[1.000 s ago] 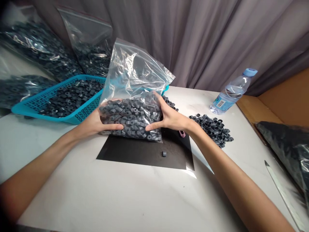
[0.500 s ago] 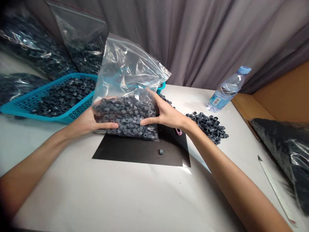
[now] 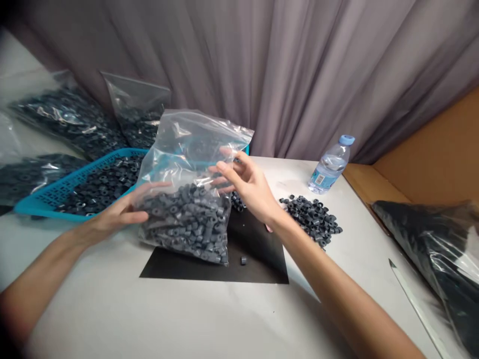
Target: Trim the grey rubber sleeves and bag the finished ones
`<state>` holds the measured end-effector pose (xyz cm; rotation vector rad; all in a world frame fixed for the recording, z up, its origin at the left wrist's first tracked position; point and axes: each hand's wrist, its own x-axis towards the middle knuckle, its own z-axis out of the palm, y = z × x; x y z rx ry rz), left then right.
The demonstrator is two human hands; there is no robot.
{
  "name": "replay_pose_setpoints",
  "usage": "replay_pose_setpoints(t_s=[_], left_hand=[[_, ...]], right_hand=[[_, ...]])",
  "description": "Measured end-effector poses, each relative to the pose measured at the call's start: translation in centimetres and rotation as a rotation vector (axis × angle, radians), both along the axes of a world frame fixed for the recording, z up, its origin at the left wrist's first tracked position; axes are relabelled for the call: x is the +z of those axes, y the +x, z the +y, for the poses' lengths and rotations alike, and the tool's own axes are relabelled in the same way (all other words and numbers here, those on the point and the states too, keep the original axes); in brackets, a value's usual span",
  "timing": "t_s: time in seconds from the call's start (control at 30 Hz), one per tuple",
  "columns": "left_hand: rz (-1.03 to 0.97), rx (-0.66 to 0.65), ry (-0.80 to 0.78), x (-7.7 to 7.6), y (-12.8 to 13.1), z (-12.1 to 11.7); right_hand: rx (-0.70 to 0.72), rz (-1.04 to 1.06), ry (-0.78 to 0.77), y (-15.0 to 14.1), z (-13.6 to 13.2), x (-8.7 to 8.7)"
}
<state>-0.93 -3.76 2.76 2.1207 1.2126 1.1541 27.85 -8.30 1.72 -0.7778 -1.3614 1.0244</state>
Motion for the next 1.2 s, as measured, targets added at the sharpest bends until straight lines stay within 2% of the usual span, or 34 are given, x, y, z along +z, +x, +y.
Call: replay_pose_setpoints(t_s=[0.13, 0.27, 0.37, 0.43, 0.57, 0.67, 0.73, 0.83, 0.9, 1.07, 1.2], left_hand=[[-0.014, 0.052, 0.065, 3.1, 0.3, 0.5], [-0.046, 0.053, 0.087, 6.5, 2.6, 1.4], [0.147, -0.001, 0.171, 8.3, 5.1, 2.6], [0.217, 0.016, 0.202, 8.8, 6.1, 3.5], [0.313, 0.044, 0.231, 9.3, 6.1, 4.8], [0.306, 0.016, 0.258, 10.3, 4.8, 4.3], [0.206, -0.006, 0.268, 11.2, 3.7, 3.3], [0.032, 0.047, 0.301, 12.4, 2.4, 2.2], [-0.096, 0.073, 0.312, 12.6, 1.9, 2.3], [-0.577, 0.024, 0.135, 11.5, 0.5, 5.8], [-0.69, 0.121, 0.187, 11.0, -2.4, 7.7]], right_hand=[[-0.081, 0.131, -0.027, -3.6, -1.8, 0.3], [0.063, 0.175, -0.057, -6.3, -3.2, 0.4], [0.117, 0.09, -0.025, -6.2, -3.9, 1.2], [0.101, -0.128, 0.002, -5.1, -4.4, 2.1], [0.07, -0.912, -0.037, -2.1, -5.7, 3.3], [0.05, -1.408, -0.088, -0.8, -6.6, 2.2], [0.09, -1.547, -0.145, -0.5, -7.0, 0.7], [0.11, -1.533, -0.19, -0.1, -7.8, -1.8], [0.097, -1.411, -0.187, 0.5, -8.4, -2.9], [0.184, -0.974, -0.239, 2.3, -9.2, -4.6], [0.152, -0.747, -0.135, 2.7, -9.0, -6.1]])
